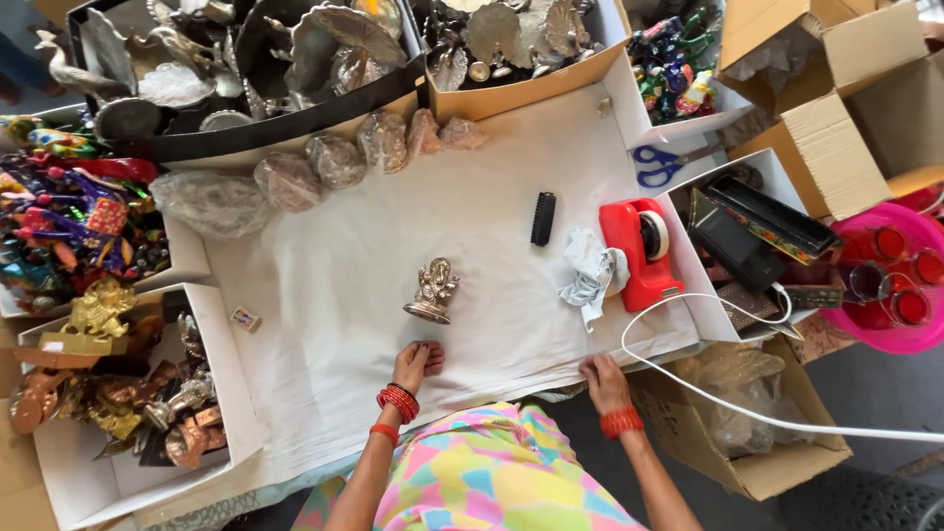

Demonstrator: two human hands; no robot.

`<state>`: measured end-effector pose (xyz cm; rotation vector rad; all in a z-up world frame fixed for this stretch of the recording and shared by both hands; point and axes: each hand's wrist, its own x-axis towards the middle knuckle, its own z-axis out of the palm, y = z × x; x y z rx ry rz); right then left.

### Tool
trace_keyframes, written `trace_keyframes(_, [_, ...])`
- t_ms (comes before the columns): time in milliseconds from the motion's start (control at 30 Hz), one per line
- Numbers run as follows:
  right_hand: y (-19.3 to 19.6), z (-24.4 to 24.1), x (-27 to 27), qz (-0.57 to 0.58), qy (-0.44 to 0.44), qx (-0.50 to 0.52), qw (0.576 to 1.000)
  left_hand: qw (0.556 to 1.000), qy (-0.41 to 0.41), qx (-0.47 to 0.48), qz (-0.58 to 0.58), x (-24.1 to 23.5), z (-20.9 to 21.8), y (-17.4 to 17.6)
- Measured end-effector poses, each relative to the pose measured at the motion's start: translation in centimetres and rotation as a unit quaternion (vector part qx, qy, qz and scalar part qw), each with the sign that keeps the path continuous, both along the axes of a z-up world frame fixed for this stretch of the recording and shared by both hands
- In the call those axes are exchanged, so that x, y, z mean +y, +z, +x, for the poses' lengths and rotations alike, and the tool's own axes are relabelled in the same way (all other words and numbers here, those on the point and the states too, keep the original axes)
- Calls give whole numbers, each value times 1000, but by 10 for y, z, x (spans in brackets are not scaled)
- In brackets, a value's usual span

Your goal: The person cleans a small silver-colored decorative figurine using a white cloth. They wipe the object thoroughly on a white cloth-covered table surrounded by boxes of other decorations. The person holds the figurine in their left hand and wipes it with their right hand.

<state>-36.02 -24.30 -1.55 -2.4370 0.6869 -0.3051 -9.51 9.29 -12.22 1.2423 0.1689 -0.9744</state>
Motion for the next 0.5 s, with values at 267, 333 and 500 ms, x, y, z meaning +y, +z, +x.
trace_keyframes(267, [22, 15, -9, 18, -139, 8, 990, 998, -3, 40, 52, -9, 10, 11])
trace_keyframes(333, [18, 36, -18, -22, -114, -25, 993, 997, -6, 49, 66, -11, 11, 16])
trace_keyframes(500, [-60, 37, -49, -116, -74, 39, 990, 1000, -4, 3, 29, -7, 2, 14])
